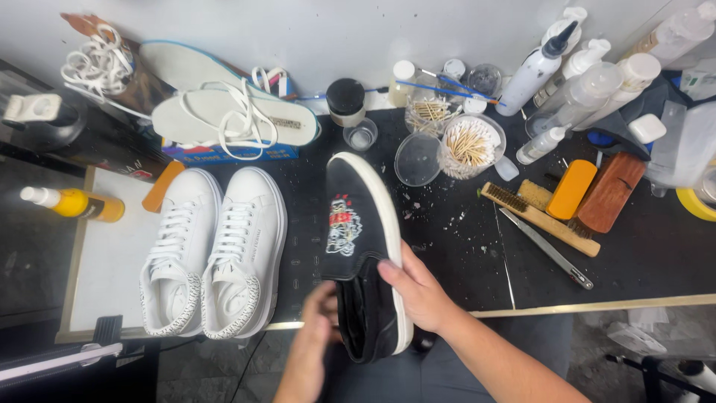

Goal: The person cleans the white midsole of a black slip-on sneaker using a cotton swab dipped in a liquid solution. They repeatedly dip the swab into a small container and scrub the shoe's edge, rotating the shoe to access different sections of the sole.

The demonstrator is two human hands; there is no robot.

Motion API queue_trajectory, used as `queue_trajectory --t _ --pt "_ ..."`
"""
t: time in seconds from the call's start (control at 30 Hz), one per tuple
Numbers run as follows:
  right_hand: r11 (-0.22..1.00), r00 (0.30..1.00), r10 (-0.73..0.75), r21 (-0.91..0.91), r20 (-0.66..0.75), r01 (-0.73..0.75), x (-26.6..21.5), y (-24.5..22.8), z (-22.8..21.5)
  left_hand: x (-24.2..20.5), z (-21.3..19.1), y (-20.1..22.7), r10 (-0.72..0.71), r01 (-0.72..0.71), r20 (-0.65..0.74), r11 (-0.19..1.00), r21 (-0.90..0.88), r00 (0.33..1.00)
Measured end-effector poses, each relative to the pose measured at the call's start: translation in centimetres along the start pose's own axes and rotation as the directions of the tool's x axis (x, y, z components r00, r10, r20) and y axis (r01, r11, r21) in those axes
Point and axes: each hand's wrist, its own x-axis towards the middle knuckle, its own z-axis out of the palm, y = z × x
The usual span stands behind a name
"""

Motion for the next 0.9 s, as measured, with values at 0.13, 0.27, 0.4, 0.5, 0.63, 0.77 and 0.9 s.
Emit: queue_trajectory --t 0.13,0.27,0.4,0.5,0.63,0.77,0.9 --pt "0.929 0.992 0.106 -0.349 -0.063 -0.122 1.0 -1.8 2.6 3.3 -0.3 2.3 0.241 -0.211 -0.146 0.959 0.191 0.959" --pt "0.808 0.976 0.17 -0.548 -0.135 -0.217 1.6 -3.8 5.1 10.4 -1.1 3.8 0.348 -0.323 -0.106 0.925 0.202 0.931" --pt "0.593 0.991 -0.129 -0.803 -0.02 0.061 2.4 -5.2 5.4 13.9 -1.8 3.6 0.331 -0.327 -0.136 0.944 0.053 0.934" --pt "0.499 0.989 -0.15 -0.863 0.005 0.08 2.4 -6.5 4.8 14.5 -2.2 3.4 0.312 -0.316 -0.122 0.948 -0.019 0.942" --pt "0.56 0.972 -0.165 -0.827 -0.167 -0.047 1.6 -8.7 2.3 15.3 -2.7 3.7 0.375 -0.371 -0.089 0.927 0.059 0.923" --pt "0.333 0.881 -0.436 -0.942 -0.182 -0.03 1.6 -11.2 -1.2 15.8 -3.1 4.5 0.3 -0.299 -0.056 0.954 0.025 0.952" --pt "0.064 0.747 -0.654 -0.993 -0.119 -0.102 1.2 -14.6 -4.6 15.9 -2.0 5.5 0.277 -0.259 -0.113 0.954 0.154 0.954"
